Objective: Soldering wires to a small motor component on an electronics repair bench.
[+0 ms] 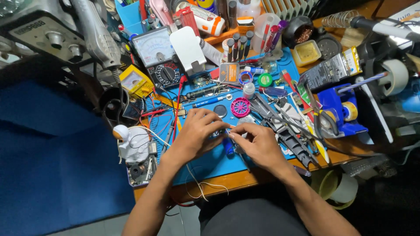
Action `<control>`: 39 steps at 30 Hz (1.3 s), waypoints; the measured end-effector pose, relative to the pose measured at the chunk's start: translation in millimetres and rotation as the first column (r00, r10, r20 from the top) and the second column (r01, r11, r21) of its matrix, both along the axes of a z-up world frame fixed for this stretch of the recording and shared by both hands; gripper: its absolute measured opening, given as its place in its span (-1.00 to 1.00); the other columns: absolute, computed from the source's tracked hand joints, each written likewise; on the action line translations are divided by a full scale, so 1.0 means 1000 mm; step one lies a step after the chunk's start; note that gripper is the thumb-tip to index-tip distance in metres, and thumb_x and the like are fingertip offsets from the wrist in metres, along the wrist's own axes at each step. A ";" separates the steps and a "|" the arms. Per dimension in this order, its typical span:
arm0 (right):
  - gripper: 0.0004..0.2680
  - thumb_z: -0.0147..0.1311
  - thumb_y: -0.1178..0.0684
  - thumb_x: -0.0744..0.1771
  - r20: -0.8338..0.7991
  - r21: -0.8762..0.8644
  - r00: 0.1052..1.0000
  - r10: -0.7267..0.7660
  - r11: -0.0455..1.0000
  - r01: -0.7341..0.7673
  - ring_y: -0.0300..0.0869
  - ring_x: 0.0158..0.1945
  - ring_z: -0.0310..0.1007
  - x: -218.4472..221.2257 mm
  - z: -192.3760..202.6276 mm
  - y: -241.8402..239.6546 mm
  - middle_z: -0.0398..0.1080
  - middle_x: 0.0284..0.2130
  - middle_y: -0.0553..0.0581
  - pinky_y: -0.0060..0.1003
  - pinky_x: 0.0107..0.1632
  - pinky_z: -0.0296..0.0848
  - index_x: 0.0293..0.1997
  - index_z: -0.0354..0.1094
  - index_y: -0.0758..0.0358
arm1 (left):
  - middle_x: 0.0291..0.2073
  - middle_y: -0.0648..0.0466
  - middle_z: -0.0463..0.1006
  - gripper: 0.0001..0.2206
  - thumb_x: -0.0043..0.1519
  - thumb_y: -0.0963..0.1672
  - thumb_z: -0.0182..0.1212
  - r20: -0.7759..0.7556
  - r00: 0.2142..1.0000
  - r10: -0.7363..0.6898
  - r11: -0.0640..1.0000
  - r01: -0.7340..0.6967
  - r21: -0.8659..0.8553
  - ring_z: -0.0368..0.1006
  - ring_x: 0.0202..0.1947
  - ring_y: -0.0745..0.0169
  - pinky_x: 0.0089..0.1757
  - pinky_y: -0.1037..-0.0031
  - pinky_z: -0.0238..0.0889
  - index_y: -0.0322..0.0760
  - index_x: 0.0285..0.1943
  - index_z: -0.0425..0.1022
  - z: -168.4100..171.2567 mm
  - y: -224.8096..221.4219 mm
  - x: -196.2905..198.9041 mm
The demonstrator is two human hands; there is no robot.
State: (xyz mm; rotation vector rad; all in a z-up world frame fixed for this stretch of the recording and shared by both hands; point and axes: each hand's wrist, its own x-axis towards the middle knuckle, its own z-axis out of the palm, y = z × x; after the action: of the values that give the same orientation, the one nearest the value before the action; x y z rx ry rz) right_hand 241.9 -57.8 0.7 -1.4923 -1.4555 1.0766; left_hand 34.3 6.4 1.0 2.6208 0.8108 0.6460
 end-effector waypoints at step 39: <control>-0.81 0.22 0.04 0.32 0.089 0.023 0.993 -0.073 0.997 0.071 -0.18 -0.26 0.59 -0.017 -0.007 0.012 0.62 -0.18 0.12 -0.32 -0.24 0.55 0.00 0.58 0.18 | -0.21 0.30 0.72 -0.69 0.07 -0.01 0.48 0.070 0.980 0.187 0.938 -0.157 -0.310 0.55 -0.18 0.25 -0.13 0.45 0.25 -0.02 -0.04 0.59 -0.027 0.017 -0.014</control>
State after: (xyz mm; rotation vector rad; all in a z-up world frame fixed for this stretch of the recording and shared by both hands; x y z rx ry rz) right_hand 224.7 -45.5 -5.9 -1.5845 -1.4576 0.9607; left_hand 20.1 23.3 -26.0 2.2416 1.0282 0.6347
